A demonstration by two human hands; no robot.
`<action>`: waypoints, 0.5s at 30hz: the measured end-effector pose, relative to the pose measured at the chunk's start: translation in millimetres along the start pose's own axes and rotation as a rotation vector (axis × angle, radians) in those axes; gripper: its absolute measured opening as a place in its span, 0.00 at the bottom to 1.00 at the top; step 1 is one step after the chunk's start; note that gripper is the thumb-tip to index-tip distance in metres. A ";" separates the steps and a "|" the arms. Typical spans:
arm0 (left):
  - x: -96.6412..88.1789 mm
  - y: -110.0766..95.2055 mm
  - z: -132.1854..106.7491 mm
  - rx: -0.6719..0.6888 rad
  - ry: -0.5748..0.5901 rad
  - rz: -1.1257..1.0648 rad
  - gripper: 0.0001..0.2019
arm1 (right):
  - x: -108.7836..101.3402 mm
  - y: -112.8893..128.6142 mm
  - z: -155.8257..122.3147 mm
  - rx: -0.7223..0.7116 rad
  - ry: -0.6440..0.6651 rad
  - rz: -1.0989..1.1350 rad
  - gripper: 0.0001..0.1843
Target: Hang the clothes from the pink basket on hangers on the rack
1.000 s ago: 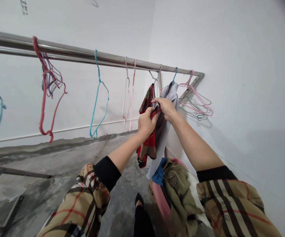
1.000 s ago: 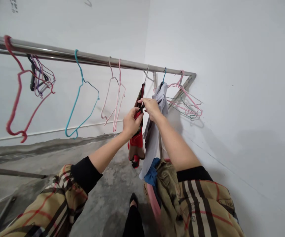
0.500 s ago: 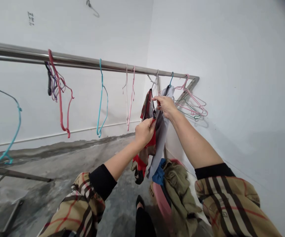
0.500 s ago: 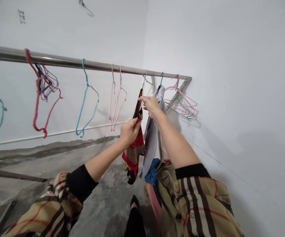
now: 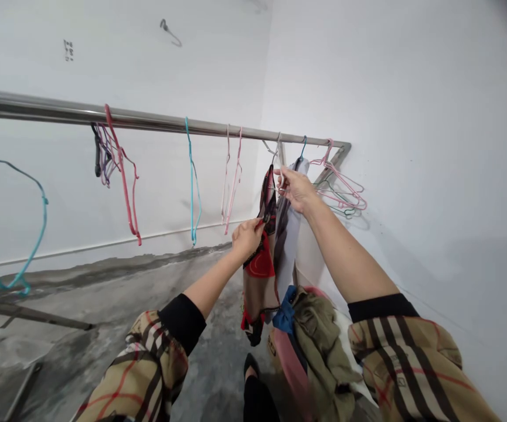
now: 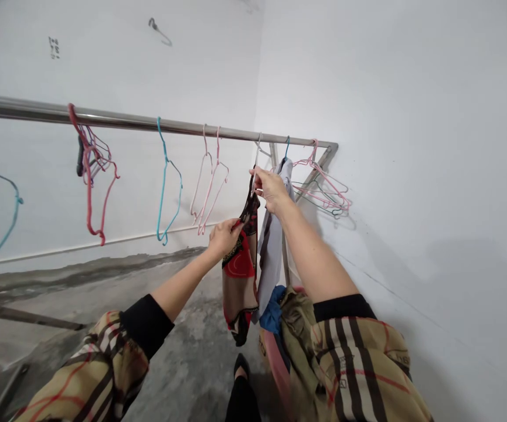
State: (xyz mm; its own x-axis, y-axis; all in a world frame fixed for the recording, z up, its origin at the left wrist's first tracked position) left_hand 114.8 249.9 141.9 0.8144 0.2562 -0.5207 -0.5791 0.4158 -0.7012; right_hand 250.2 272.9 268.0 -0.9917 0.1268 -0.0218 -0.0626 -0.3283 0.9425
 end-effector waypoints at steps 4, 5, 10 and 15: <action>1.7 19.0 3.0 -0.101 0.030 -0.019 0.14 | -6.3 -9.3 -6.9 -0.047 -0.007 -0.013 0.15; 2.0 22.4 2.6 -0.118 0.043 -0.026 0.13 | -8.3 -16.4 -9.6 -0.053 -0.045 -0.046 0.15; 5.4 30.4 -8.2 -0.147 0.133 -0.129 0.11 | -19.2 -79.5 -36.9 0.011 0.025 -0.296 0.33; 10.7 11.9 -37.4 -0.084 0.233 -0.361 0.10 | -17.0 -157.3 -100.0 0.090 0.462 -0.437 0.58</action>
State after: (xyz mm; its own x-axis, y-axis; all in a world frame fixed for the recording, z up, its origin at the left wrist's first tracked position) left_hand 115.3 225.0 109.8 0.9406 -0.1001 -0.3245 -0.2681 0.3677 -0.8904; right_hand 265.7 228.8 86.8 -0.8239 -0.1922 -0.5331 -0.4827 -0.2549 0.8379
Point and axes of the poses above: each hand's wrist, its own z-axis towards the middle knuckle, its own x-axis out of the palm, y = z × x, the point moved 1 cm from there along z, towards the middle knuckle, and after that the axes turned 10 degrees about -z, right-handed, at the moved point
